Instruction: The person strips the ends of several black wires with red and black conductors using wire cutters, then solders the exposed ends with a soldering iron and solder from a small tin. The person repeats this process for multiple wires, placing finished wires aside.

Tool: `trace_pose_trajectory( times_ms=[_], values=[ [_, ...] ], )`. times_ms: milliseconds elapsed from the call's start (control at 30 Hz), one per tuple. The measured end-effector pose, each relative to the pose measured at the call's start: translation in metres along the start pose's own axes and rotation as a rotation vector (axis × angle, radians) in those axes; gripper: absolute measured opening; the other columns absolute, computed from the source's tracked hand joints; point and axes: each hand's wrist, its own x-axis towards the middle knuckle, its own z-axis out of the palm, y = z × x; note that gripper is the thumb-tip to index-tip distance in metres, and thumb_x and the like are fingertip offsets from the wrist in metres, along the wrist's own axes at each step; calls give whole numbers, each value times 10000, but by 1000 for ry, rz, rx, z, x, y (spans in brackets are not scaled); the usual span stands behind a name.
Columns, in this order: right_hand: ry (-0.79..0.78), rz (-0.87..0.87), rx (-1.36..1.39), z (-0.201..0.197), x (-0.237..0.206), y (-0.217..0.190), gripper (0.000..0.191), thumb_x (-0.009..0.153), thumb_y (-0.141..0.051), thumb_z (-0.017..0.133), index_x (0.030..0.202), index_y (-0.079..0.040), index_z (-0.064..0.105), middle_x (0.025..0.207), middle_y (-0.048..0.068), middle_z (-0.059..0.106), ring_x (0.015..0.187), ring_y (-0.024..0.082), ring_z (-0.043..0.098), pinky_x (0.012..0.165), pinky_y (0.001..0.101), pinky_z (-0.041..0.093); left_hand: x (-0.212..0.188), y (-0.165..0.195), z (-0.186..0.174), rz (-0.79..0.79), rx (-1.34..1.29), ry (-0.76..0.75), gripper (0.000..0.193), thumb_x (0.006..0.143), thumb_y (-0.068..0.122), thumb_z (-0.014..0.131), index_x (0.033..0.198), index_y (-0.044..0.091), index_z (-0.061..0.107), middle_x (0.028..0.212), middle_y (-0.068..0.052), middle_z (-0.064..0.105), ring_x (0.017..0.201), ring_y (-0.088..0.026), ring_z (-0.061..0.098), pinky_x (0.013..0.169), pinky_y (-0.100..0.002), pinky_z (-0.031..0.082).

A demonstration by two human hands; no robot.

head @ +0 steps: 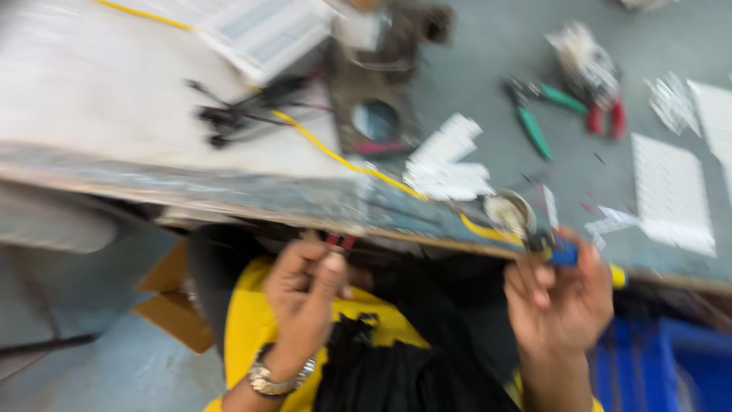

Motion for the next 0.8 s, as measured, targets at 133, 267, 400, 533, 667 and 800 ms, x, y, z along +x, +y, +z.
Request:
trace_pose_trajectory(
  times_ms=[133, 267, 400, 533, 667, 800],
  values=[
    [-93, -79, 0, 21, 5, -6, 371, 1217, -315, 471, 1288, -10, 671, 876, 99, 684, 632, 108, 508, 615, 222, 375, -3, -5, -2, 74, 21, 1, 93, 1029, 58, 619, 1086, 2, 572, 743, -39, 630, 598, -74, 559, 569, -212, 444],
    [-105, -4, 77, 44, -3, 12, 416, 1143, -341, 466, 1362, -38, 648, 950, 90, 685, 681, 129, 508, 651, 262, 382, 2, -1, -12, 187, 4, 72, 66, 1077, 67, 605, 1104, 14, 578, 780, -47, 630, 619, -83, 546, 597, -231, 445],
    [-61, 192, 223, 45, -25, 23, 383, 1119, -312, 487, 1330, -32, 641, 880, 78, 640, 648, 114, 489, 620, 245, 373, 3, 11, -31, 256, -9, 188, 79, 1052, 67, 622, 1101, 29, 574, 802, -37, 624, 602, -74, 542, 551, -218, 434],
    [46, 342, 365, 14, -43, 27, 336, 1110, -285, 522, 1243, -7, 658, 815, 49, 579, 594, 82, 465, 568, 220, 369, -13, 6, -30, 138, 83, 149, 80, 1011, 58, 636, 1051, 12, 584, 752, -27, 637, 568, -58, 546, 517, -220, 462],
    [168, 496, 509, -30, -57, 46, 298, 1062, -276, 556, 1167, -27, 682, 734, 7, 541, 525, 69, 438, 527, 221, 370, -27, -13, -9, -71, -26, -32, 85, 1012, 74, 642, 1025, 15, 583, 710, -3, 627, 564, -43, 550, 530, -211, 469],
    [181, 522, 571, -60, -68, 65, 275, 1038, -259, 562, 1135, -32, 685, 713, -1, 522, 519, 65, 433, 515, 220, 377, -32, -20, 8, -222, 19, -194, 102, 1014, 94, 650, 1003, 12, 590, 739, 8, 637, 593, -22, 538, 543, -201, 451]
  ],
)
